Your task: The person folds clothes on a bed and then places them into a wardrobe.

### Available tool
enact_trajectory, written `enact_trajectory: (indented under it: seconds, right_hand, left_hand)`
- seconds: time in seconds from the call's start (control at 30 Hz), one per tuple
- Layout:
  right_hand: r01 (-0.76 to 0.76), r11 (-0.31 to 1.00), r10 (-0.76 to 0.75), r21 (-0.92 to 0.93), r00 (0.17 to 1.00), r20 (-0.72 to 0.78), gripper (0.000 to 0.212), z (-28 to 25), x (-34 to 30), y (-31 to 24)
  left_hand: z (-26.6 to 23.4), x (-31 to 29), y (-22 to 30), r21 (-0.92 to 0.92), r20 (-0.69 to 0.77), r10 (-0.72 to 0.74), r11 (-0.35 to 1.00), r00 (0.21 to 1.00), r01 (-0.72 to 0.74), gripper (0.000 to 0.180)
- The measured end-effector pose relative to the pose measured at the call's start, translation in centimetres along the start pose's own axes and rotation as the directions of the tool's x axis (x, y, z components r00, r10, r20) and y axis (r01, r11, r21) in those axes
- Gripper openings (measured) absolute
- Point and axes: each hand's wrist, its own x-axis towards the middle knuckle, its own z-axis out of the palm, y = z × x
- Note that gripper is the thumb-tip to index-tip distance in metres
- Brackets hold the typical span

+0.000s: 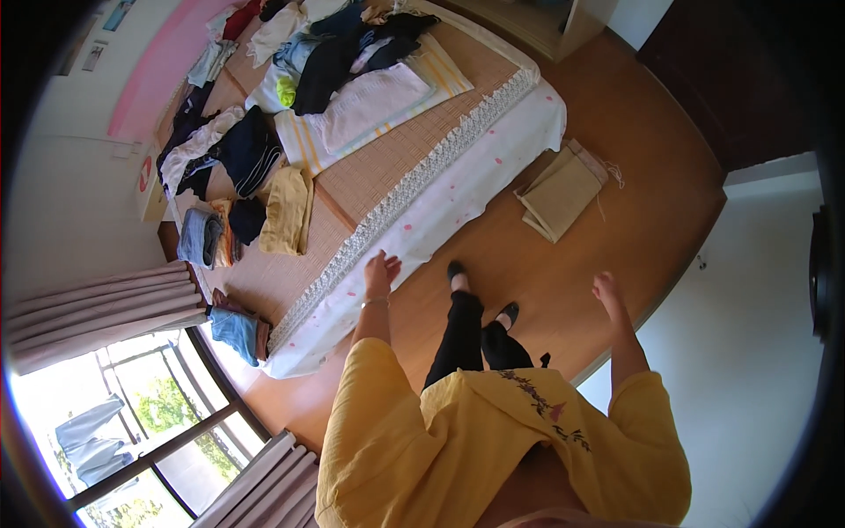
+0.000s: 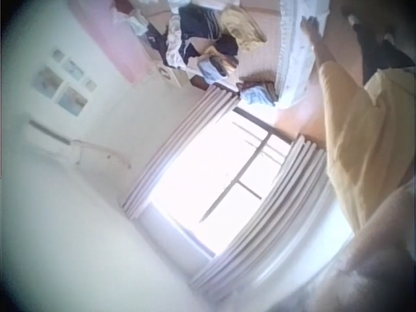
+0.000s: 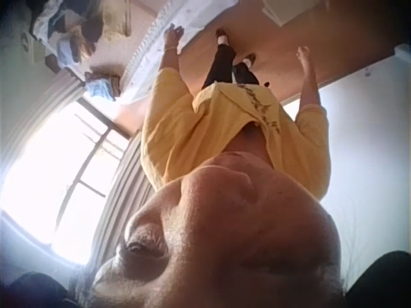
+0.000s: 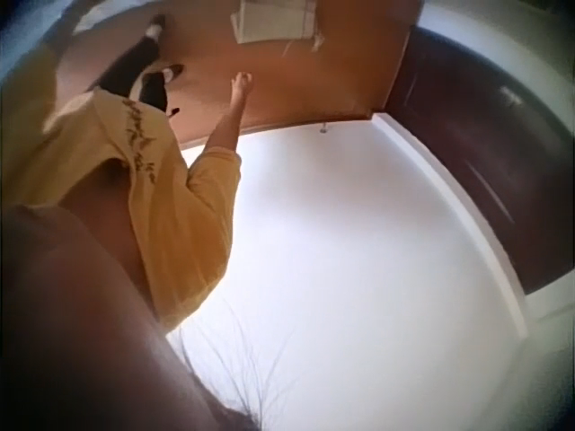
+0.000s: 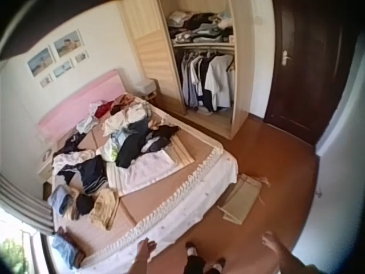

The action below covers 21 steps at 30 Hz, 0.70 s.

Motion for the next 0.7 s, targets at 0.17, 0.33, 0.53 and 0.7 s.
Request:
enact_trajectory:
  seconds: [0.17,0.33,0.53,0.7]
  right_hand:
    - [-0.026,0.98,0.09,-0.195,0.942,0.325,0.008,11.7,1.7,-13.0]
    - [-0.027,0.984,0.122,-0.177,0.826,0.551,0.012,22.0,7.6,-23.3]
    - [-0.2,0.949,0.028,0.244,0.823,0.567,0.026,37.0,17.3,-29.8]
    - [-0.263,0.9,0.051,0.347,0.854,0.517,0.033,46.8,21.0,-32.0]
  left_hand:
    - [1.4,7.3,4.8,-0.454,-0.04,0.076,0.887,0.996,-0.086,0.046]
    - [5.2,15.1,9.9,-0.531,-0.203,0.108,0.823,0.973,-0.202,0.068]
    - [7.0,22.8,15.6,-0.667,-0.311,0.086,0.689,0.947,-0.282,0.072]
    - [8.4,25.5,18.2,-0.663,-0.367,0.091,0.673,0.926,-0.329,0.057]
